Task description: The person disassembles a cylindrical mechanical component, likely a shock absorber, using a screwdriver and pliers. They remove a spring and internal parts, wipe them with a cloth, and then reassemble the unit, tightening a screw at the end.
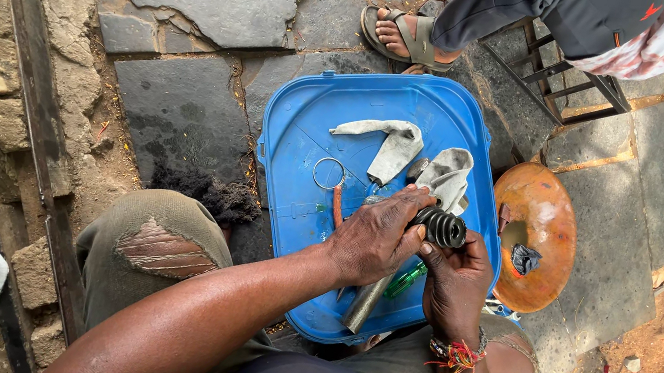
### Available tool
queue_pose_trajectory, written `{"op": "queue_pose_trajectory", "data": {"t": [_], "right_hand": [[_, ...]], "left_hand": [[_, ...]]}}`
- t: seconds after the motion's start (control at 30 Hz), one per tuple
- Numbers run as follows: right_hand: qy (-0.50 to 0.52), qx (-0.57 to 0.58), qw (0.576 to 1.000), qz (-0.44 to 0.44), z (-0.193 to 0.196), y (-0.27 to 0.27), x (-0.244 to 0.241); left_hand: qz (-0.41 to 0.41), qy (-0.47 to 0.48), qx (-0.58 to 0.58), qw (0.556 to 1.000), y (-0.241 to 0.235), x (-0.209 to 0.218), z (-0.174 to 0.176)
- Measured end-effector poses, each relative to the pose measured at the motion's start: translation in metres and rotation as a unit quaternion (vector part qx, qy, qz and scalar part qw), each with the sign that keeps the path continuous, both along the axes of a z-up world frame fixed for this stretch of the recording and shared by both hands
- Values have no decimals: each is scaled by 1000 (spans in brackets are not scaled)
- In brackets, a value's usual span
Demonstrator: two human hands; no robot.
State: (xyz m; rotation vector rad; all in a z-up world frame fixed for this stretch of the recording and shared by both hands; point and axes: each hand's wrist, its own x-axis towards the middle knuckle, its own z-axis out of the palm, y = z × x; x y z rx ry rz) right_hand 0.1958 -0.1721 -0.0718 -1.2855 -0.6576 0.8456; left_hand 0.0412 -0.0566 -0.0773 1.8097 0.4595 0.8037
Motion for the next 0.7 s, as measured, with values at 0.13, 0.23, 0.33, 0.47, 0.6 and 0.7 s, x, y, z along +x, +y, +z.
{"op": "queue_pose_trajectory", "data": {"t": [0.13,0.23,0.33,0.47,0.6,0.7], "right_hand": [[7,5,1000,5,3,0,-2],[4,7,1000,9,6,1,-5],[-4,1,1000,2,7,2,-7],[-23,3,1000,0,7,3,-10],[-25,4,1000,-1,10,6,-14],[-17,13,1000,6,8,7,-15]], "left_hand": [[30,-32,21,999,-2,-1,1],[-11,5,-95,995,-1,-2,4],[37,-44,-60,997,-1,0,6],[29,-26,-80,996,1,0,8],[34,-11,-108,994,3,-1,12],[40,-7,-122,992,5,1,13]]}}
